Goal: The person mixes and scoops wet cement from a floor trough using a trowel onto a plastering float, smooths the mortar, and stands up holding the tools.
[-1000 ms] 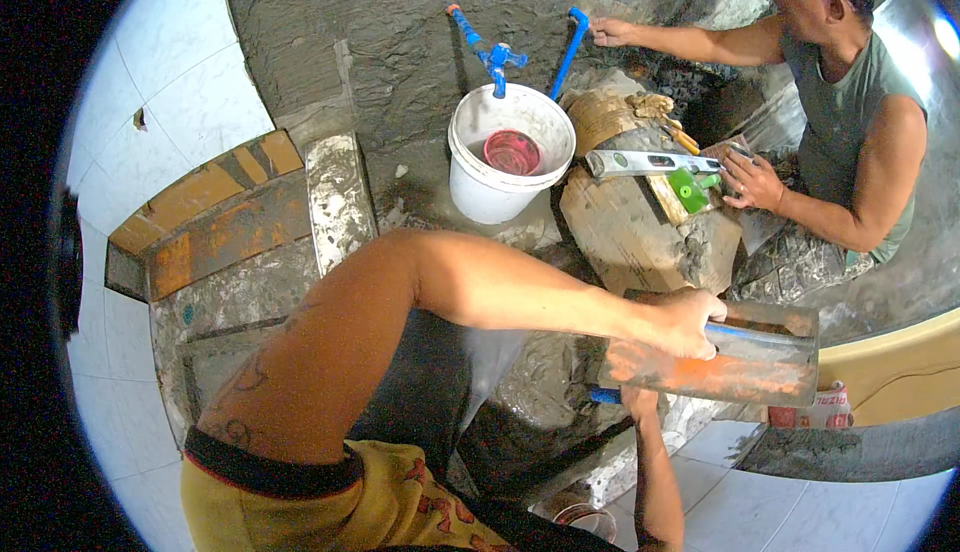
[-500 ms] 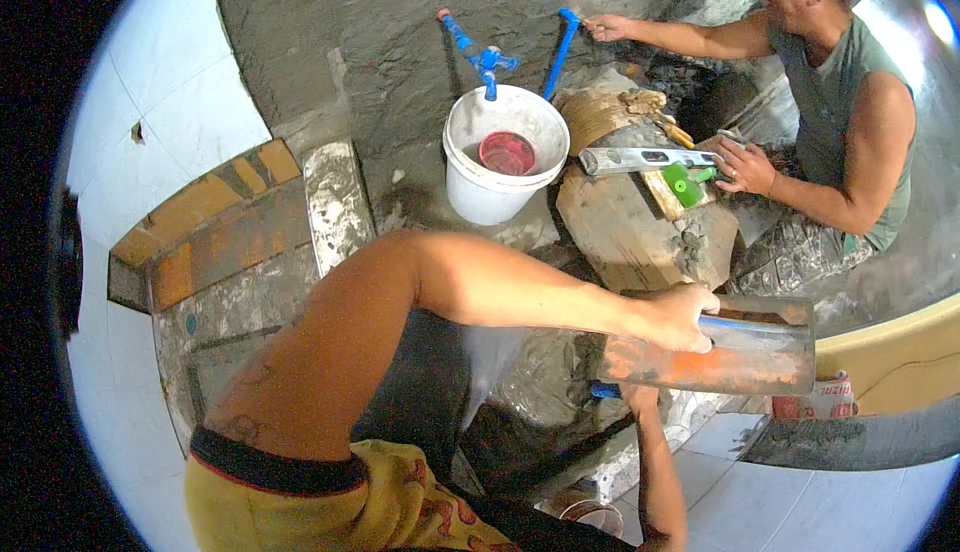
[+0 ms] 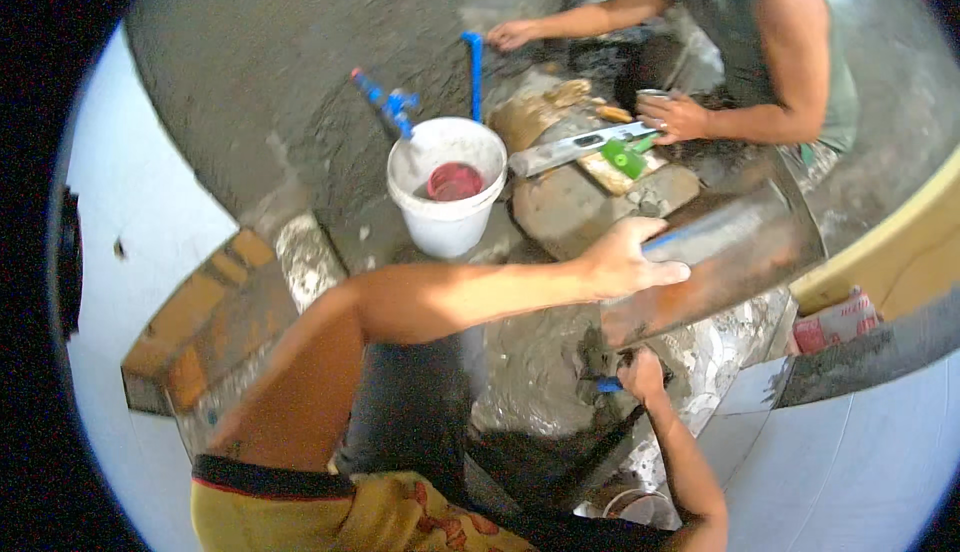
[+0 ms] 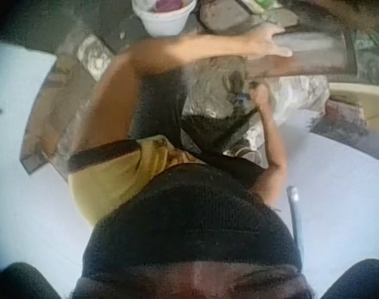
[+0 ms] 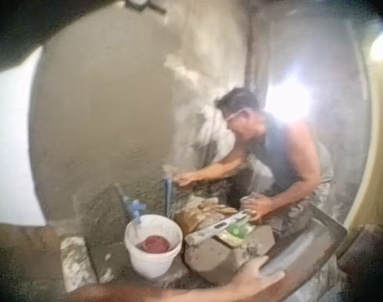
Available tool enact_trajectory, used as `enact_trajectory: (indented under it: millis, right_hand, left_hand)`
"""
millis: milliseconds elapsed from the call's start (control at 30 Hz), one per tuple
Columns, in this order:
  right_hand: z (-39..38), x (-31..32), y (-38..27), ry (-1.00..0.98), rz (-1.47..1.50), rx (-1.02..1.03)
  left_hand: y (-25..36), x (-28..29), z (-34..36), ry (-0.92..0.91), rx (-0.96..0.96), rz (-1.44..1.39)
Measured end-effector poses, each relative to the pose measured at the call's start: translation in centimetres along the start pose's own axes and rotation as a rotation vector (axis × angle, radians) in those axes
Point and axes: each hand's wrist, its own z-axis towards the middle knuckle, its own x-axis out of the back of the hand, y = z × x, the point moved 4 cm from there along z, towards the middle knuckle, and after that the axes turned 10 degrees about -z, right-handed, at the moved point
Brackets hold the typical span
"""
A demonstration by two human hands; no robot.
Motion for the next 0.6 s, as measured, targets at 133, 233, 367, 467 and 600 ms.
enact_trajectory:
  millis: [133,233,367,467,600]
  right_hand:
    - [0.7,-4.7,3.7,-0.140,-0.208,0.009]
    - [-0.4,-2.9,3.9,-0.170,-0.206,0.038]
    - [1.6,-4.3,4.7,-0.131,-0.128,0.122]
    - [3.9,-5.1,4.4,-0.095,-0.089,0.169]
    - [4.6,-5.5,6.0,-0.062,-0.029,0.177]
  left_hand:
    - [0.8,-1.3,-1.2,0.043,0.184,0.182]
    - [0.9,-3.4,-1.1,-0.045,0.130,0.221]
    - [4.0,-5.0,-1.8,-0.082,0.119,0.248]
    - [1.6,-4.3,-1.8,0.047,0.038,0.241]
    - [-1.5,-6.2,-0.6,0.255,0.066,0.019]
